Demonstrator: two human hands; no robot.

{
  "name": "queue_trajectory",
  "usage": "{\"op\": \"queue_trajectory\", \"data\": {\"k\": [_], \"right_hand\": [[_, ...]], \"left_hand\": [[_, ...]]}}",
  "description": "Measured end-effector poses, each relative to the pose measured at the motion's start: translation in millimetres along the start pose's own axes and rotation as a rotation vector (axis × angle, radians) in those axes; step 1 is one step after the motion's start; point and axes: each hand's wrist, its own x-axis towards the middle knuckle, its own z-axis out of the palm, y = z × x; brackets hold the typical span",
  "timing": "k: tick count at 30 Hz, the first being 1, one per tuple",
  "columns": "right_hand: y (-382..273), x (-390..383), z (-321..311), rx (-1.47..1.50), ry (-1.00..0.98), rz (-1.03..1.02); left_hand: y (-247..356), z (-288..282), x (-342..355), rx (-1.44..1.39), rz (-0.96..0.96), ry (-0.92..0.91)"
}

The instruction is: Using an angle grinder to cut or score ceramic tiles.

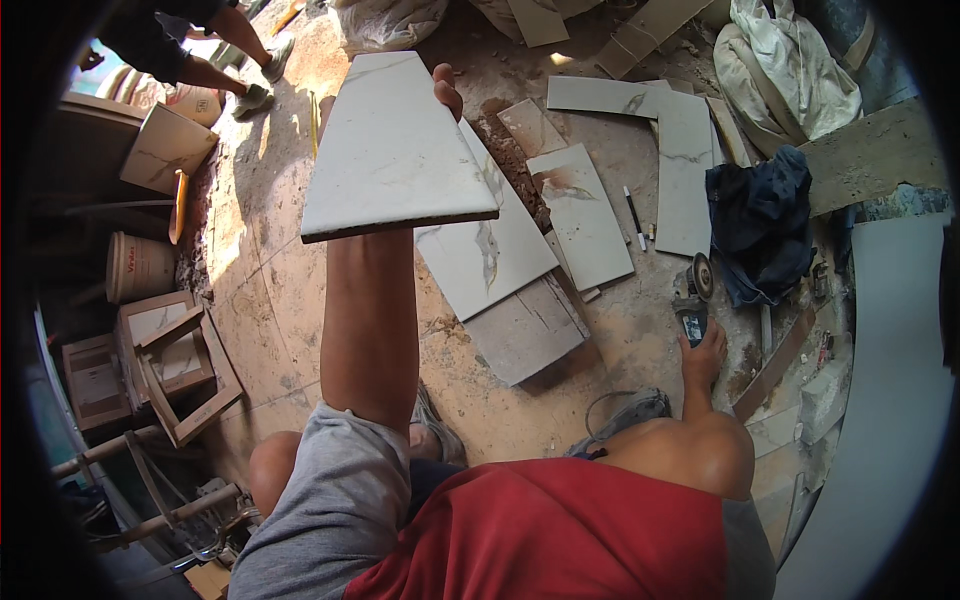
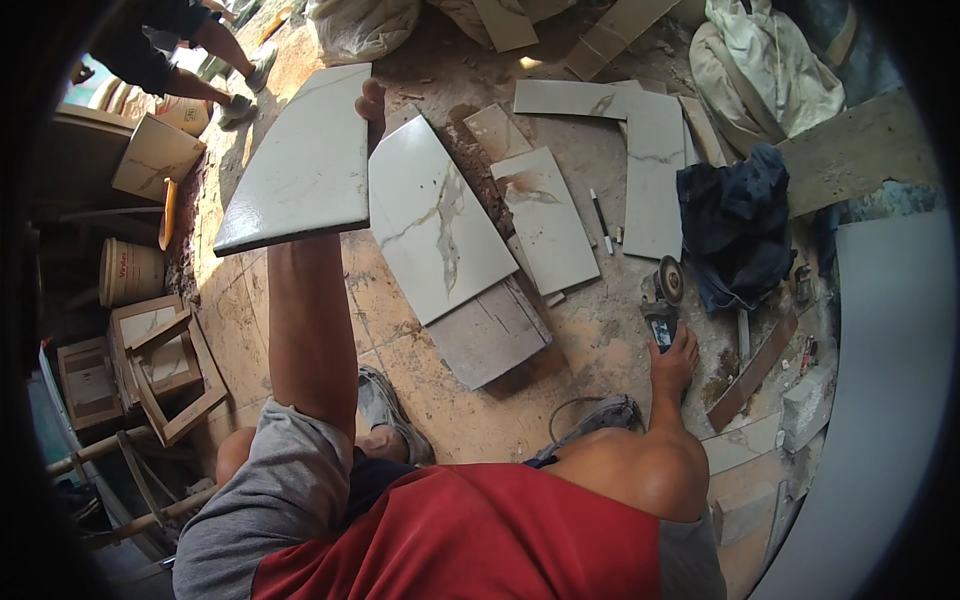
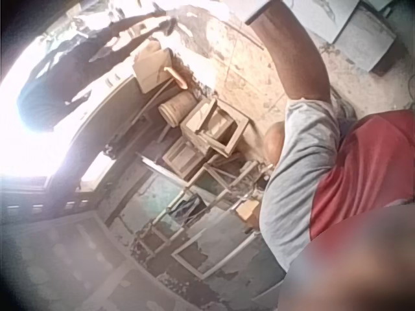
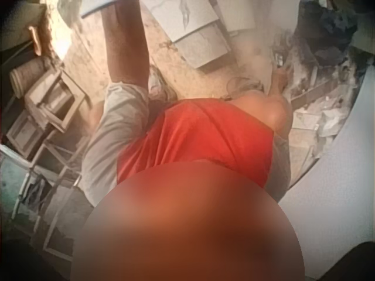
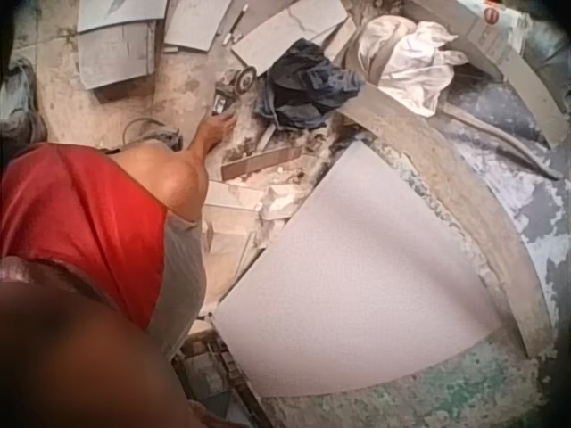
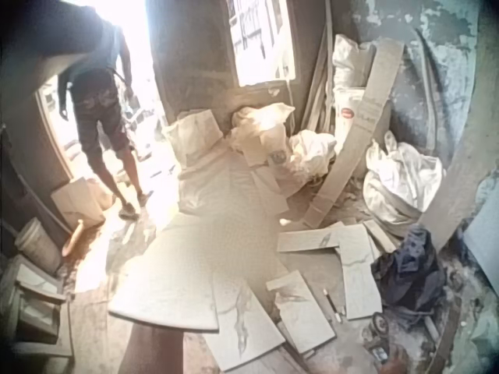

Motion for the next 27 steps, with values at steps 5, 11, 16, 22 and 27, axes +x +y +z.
{"op": "queue_trajectory", "data": {"k": [5,11,16,22,27], "right_hand": [[-0.7,0.7,-0.2,-0.027,-0.001,0.03],[-0.8,-0.6,0.3,-0.022,-0.017,0.051],[-3.0,1.8,-2.0,-0.028,-0.039,0.069],[-7.9,4.6,-10.3,-0.007,-0.056,0.079],[0.4,0.5,-7.9,-0.011,-0.053,0.097]], "left_hand": [[-5.3,13.8,-2.6,-0.025,0.071,0.172],[-7.6,19.6,-2.9,-0.273,-0.021,0.192],[-16.9,13.9,-2.6,0.191,0.223,0.371],[-14.1,0.3,-7.2,0.272,0.16,0.324],[-15.2,-14.9,-18.5,0.025,-0.025,0.184]]}}
